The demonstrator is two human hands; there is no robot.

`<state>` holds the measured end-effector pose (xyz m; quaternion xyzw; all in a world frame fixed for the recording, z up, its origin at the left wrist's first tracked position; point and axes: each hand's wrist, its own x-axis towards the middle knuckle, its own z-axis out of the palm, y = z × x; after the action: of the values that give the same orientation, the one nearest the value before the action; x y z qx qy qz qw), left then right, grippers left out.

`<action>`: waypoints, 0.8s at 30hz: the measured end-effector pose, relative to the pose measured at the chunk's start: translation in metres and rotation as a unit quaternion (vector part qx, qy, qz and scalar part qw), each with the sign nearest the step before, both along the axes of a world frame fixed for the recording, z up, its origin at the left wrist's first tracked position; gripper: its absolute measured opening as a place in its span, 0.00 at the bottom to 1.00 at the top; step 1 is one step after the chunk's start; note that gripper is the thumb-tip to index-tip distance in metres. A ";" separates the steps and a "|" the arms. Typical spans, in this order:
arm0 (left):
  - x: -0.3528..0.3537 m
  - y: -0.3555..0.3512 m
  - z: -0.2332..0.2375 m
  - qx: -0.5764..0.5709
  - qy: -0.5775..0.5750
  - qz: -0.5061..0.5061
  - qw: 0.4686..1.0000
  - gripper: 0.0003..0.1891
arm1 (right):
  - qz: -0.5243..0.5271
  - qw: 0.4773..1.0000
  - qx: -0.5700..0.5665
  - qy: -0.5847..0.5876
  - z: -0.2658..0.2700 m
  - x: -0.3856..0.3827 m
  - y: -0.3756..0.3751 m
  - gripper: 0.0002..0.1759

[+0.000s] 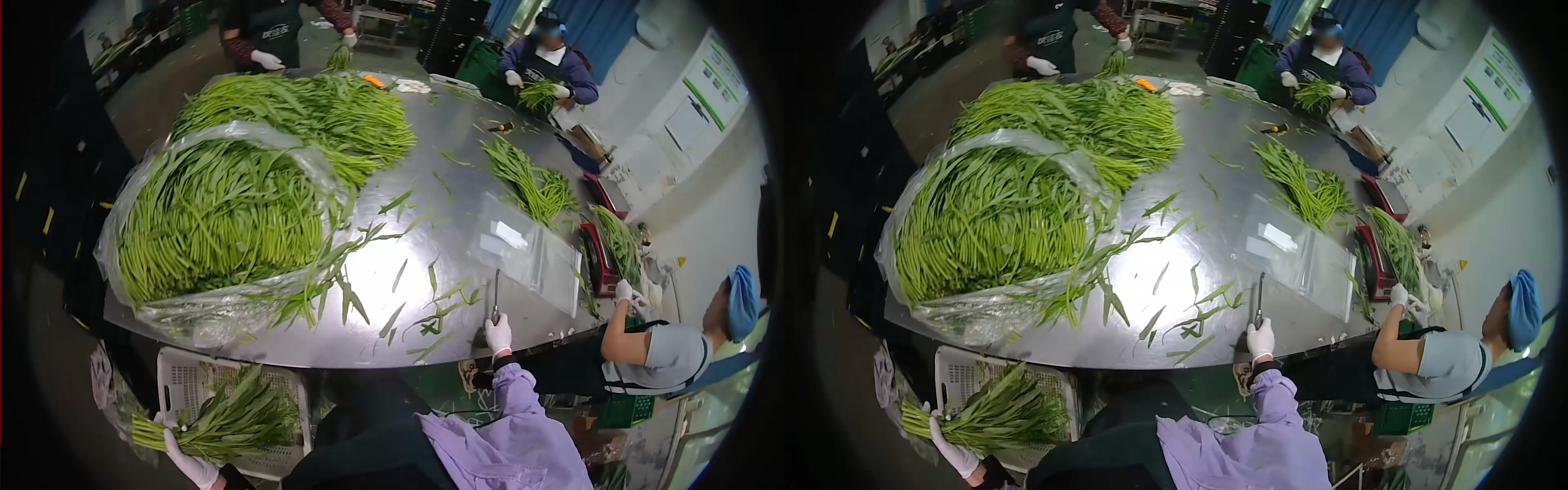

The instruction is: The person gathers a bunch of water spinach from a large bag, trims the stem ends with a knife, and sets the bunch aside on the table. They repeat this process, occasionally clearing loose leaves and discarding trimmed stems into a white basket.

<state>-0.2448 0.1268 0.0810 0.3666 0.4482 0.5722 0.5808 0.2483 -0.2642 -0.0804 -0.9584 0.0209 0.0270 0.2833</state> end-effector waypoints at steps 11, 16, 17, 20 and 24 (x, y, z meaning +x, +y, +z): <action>0.088 0.031 0.029 0.057 -0.299 -0.062 0.951 0.14 | 0.444 0.894 0.038 0.046 0.046 -0.110 0.127 0.16; 0.138 0.018 0.022 -0.016 -0.347 -0.003 0.938 0.14 | 0.372 0.928 0.022 0.008 0.026 -0.005 0.068 0.19; 0.149 0.014 0.022 -0.013 -0.351 0.001 0.936 0.14 | 0.361 0.932 0.009 0.030 0.024 0.011 0.060 0.20; 0.179 0.005 0.020 0.002 -0.299 -0.011 0.954 0.16 | 0.336 0.939 0.059 -0.036 0.038 0.034 0.056 0.29; 0.231 -0.013 0.028 -0.088 -0.309 -0.084 0.943 0.14 | 0.458 0.868 0.186 0.044 0.115 0.029 0.109 0.45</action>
<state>-0.0143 0.1141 0.1087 0.1553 0.2629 0.5648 0.7667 0.2773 -0.1555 0.0344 -0.7878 -0.4132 0.1987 0.4112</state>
